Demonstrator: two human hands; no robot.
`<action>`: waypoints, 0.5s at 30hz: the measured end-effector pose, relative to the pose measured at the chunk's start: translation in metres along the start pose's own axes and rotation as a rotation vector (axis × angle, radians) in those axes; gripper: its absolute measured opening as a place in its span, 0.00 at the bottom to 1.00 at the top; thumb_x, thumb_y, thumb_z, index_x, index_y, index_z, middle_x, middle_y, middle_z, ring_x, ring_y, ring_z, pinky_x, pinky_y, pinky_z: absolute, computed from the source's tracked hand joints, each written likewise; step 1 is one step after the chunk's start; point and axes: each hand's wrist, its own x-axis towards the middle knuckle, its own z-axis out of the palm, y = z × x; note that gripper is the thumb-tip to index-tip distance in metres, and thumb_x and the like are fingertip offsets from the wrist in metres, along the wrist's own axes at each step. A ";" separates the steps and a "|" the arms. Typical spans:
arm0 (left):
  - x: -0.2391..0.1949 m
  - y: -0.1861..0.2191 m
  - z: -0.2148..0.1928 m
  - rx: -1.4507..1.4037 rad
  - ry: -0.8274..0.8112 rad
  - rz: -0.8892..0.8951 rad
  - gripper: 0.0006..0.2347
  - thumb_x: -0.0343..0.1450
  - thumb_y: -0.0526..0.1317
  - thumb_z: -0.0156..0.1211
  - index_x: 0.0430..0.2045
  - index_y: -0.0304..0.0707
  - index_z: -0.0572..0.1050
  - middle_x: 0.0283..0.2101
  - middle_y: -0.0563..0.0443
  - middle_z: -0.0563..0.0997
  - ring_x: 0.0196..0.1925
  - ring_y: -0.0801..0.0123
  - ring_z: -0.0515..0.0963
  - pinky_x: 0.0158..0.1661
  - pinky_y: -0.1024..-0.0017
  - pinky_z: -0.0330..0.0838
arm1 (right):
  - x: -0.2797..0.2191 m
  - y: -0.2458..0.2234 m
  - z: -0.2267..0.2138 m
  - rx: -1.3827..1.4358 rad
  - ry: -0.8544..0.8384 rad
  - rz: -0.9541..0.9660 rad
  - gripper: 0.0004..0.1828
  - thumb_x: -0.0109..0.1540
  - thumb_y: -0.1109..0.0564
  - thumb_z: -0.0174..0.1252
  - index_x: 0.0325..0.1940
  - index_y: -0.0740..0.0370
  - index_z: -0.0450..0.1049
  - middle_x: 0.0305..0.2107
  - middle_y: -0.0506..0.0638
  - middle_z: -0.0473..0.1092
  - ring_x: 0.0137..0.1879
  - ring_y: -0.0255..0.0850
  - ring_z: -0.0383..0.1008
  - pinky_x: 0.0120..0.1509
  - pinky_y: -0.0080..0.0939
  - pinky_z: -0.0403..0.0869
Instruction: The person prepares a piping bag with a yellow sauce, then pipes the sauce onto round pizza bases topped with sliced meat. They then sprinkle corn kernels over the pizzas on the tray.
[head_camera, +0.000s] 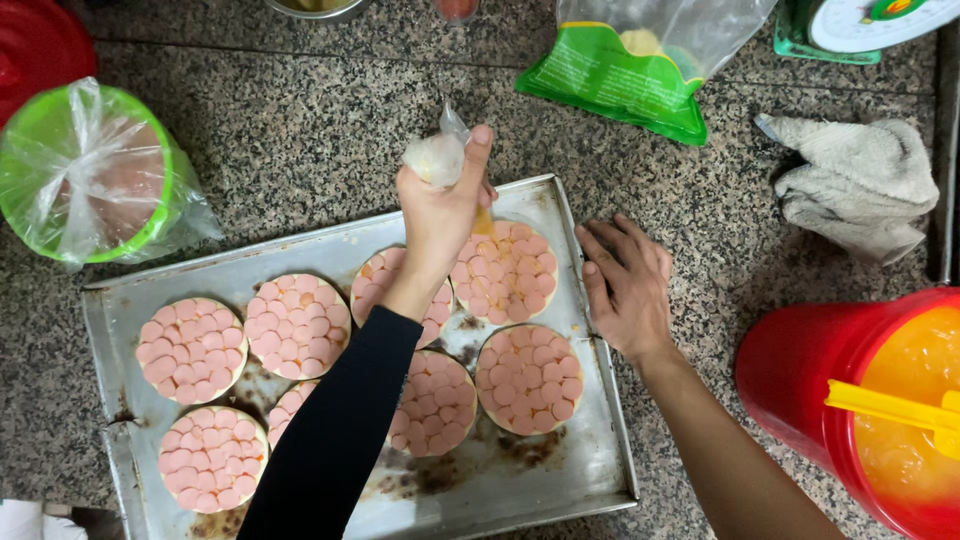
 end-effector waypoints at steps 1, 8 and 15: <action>-0.002 0.002 -0.001 -0.018 0.016 0.017 0.14 0.74 0.43 0.65 0.20 0.37 0.73 0.17 0.57 0.75 0.18 0.77 0.76 0.23 0.76 0.71 | 0.000 0.000 0.000 0.000 -0.003 0.000 0.22 0.71 0.49 0.47 0.67 0.55 0.73 0.63 0.54 0.69 0.75 0.54 0.60 0.77 0.55 0.52; -0.022 0.049 -0.033 -0.138 0.166 0.125 0.14 0.77 0.43 0.62 0.21 0.37 0.74 0.18 0.55 0.74 0.21 0.72 0.78 0.28 0.72 0.75 | -0.003 0.004 -0.001 0.081 0.039 0.042 0.22 0.72 0.52 0.46 0.67 0.60 0.72 0.63 0.59 0.69 0.73 0.56 0.61 0.76 0.56 0.56; -0.066 0.079 -0.089 -0.094 0.090 0.190 0.17 0.81 0.44 0.59 0.21 0.38 0.73 0.20 0.55 0.75 0.25 0.70 0.81 0.31 0.72 0.76 | 0.026 -0.046 -0.009 0.274 0.167 0.103 0.10 0.72 0.59 0.52 0.51 0.65 0.77 0.44 0.58 0.75 0.53 0.49 0.74 0.59 0.48 0.71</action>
